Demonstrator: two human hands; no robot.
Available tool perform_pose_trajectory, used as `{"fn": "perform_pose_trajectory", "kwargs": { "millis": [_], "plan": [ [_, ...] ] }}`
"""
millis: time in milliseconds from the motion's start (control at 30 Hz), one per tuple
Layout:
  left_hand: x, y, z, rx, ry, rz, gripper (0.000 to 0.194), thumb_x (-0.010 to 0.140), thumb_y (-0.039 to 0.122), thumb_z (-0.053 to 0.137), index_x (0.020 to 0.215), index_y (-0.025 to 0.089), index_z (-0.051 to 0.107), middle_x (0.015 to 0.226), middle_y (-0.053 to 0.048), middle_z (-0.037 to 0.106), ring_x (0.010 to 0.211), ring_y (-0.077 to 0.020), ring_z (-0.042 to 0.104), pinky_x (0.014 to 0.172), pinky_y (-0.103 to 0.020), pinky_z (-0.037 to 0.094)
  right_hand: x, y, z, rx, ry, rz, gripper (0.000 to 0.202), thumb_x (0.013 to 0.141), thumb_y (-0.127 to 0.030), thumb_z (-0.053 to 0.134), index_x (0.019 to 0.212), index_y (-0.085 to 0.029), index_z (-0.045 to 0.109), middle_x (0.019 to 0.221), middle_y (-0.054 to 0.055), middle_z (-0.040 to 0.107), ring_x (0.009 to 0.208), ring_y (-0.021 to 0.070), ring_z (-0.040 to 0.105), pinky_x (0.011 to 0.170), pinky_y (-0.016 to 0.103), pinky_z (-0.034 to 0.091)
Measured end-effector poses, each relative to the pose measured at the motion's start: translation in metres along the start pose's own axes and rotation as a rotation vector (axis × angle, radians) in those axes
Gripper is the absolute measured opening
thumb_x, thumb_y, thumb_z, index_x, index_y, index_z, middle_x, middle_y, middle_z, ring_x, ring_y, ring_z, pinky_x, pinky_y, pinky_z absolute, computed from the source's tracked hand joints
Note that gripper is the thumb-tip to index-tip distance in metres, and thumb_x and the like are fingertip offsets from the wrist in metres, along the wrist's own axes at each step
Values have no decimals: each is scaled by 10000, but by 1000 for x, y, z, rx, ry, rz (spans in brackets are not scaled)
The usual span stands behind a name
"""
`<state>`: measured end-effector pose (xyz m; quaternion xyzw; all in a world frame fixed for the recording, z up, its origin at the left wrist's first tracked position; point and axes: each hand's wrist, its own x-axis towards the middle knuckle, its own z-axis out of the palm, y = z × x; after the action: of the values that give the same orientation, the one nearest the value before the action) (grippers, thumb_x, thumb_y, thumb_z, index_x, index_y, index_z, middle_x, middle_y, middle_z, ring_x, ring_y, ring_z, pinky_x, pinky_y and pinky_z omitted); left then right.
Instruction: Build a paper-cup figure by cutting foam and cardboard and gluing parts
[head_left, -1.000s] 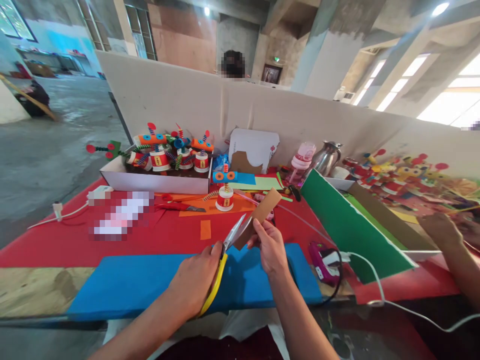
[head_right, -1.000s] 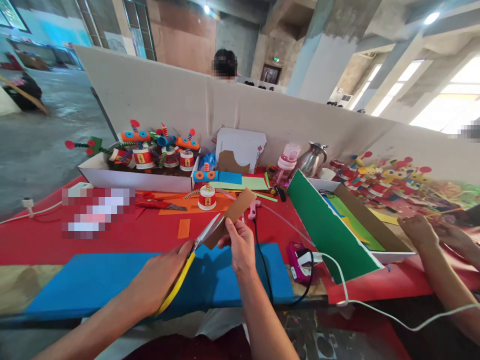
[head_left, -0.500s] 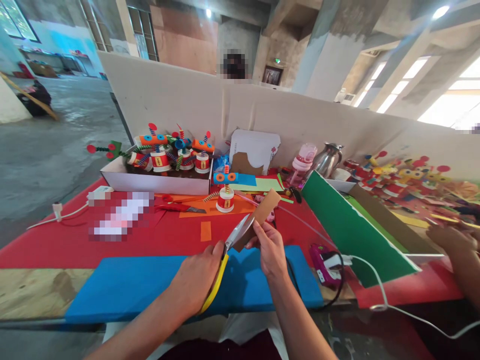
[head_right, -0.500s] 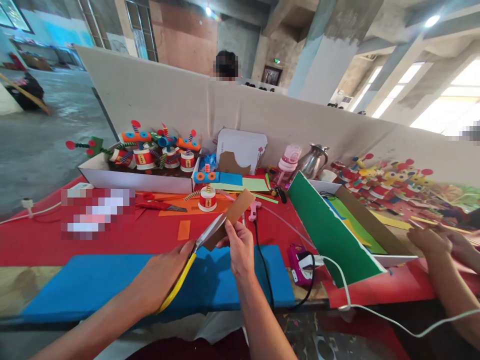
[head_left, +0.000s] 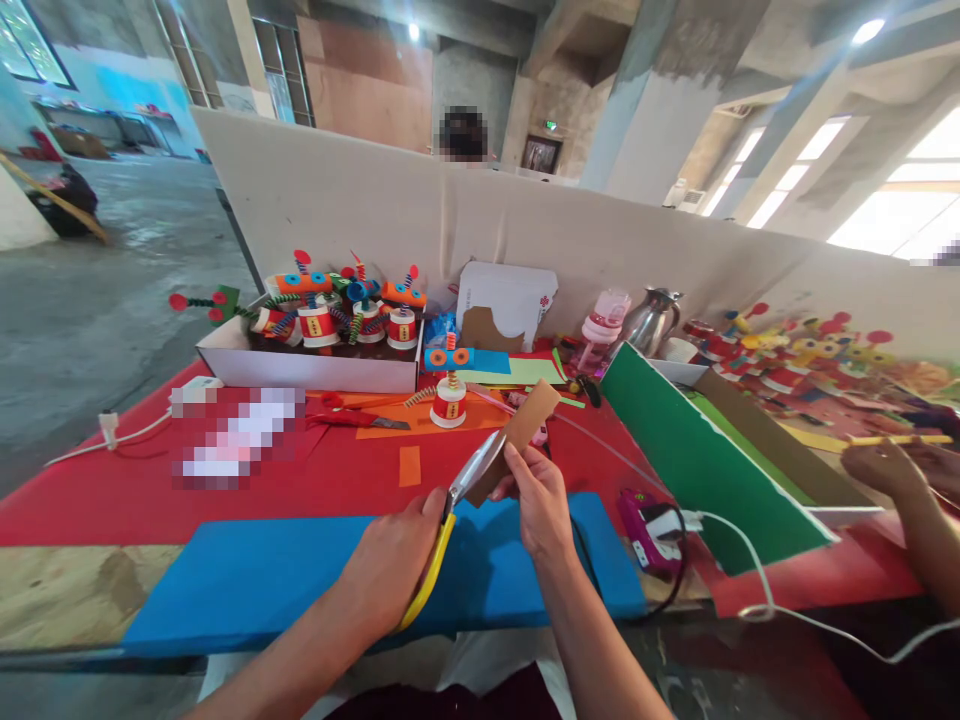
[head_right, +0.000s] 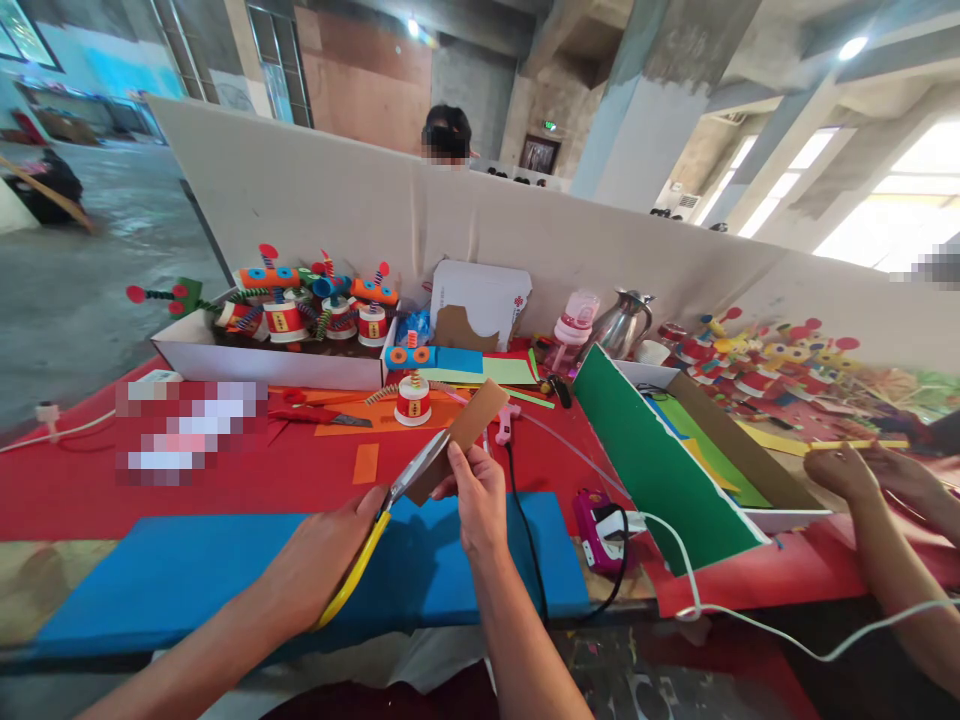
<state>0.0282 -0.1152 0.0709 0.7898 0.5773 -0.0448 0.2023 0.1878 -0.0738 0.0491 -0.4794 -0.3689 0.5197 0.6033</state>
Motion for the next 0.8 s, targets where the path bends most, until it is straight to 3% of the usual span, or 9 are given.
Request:
{"fn": "perform_pose_trajectory", "kwargs": {
  "millis": [267,500,800],
  "plan": [
    [-3,4,-1,-125,-29,-21,326,869,142,430,1191,194,414,1142,-128,643,1010,-281,658,797,-360,500,0,3,2,-44,-17,-47,405,669,-543,713,734,-151,633,556,-28,591,326,58,435,356,201,370],
    [-4,4,-5,-120,-3,-27,345,898,187,407,1241,205,380,1140,-141,634,1006,-253,657,808,-328,483,-3,7,2,-153,-115,-33,428,693,-582,680,687,-165,584,533,-27,577,332,77,480,354,186,356],
    [1,9,-2,-73,3,-40,373,883,217,453,1247,199,376,1123,-154,635,986,-262,665,773,-316,491,-8,9,4,-105,-69,-48,448,678,-598,688,680,-163,583,605,-7,619,338,60,464,342,179,341]
  ]
}}
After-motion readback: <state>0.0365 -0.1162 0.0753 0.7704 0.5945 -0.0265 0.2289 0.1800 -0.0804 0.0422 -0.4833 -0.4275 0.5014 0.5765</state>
